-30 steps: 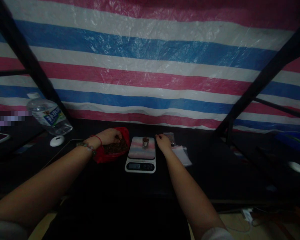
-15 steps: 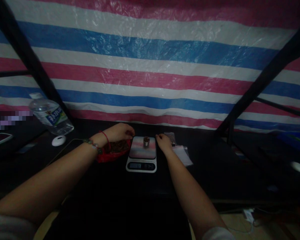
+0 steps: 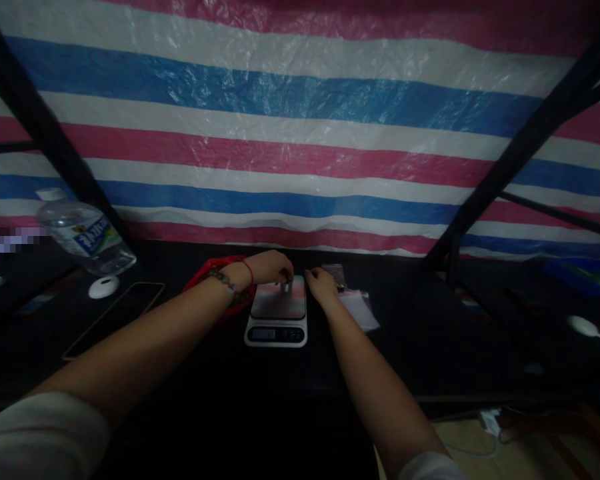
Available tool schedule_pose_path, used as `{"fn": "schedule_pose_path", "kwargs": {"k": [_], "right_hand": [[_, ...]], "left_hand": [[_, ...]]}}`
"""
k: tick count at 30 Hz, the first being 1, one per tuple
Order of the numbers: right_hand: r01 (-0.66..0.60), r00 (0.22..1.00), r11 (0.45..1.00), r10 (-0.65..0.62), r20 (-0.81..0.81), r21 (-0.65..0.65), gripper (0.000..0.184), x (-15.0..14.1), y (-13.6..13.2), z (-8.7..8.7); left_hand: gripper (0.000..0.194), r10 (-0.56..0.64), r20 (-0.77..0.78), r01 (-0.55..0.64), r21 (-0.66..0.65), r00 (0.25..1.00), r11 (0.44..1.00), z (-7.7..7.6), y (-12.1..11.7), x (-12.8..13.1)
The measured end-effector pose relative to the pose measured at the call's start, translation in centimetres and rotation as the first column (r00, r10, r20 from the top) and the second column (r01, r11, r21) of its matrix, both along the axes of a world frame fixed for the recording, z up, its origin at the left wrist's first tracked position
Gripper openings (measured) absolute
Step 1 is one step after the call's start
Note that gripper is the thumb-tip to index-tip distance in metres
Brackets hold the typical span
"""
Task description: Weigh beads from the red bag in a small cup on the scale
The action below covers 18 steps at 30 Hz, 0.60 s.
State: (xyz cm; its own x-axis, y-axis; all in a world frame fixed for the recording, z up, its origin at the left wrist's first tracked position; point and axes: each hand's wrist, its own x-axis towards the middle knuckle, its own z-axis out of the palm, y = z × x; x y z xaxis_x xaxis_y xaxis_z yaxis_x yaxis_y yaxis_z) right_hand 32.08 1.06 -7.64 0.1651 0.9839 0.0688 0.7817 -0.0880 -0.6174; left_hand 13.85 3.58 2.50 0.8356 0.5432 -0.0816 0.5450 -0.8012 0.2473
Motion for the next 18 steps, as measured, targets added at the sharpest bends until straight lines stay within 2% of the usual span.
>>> {"fn": "schedule_pose_path", "kwargs": {"k": [5,11,15,18], "right_hand": [[-0.002,1.0,1.0,0.002,-0.004,0.002,0.037,0.03,-0.07,0.05],[-0.005,1.0,1.0,0.005,-0.002,-0.005,0.036,0.01,-0.06,0.11],[-0.003,1.0,1.0,0.003,0.0,-0.008,0.036,0.01,0.03,0.08],[-0.005,1.0,1.0,0.005,0.002,-0.006,0.036,0.02,0.09,0.05]], "left_hand": [[0.021,0.015,0.012,-0.015,0.007,1.0,1.0,0.41,-0.02,0.31],[0.026,0.006,0.063,-0.003,-0.042,0.998,0.999,0.07,-0.02,0.45],[0.031,0.058,0.118,-0.054,-0.044,0.991,0.998,-0.05,0.02,0.22],[0.033,0.102,0.155,-0.086,-0.109,0.983,0.99,-0.27,0.29,-0.16]]}}
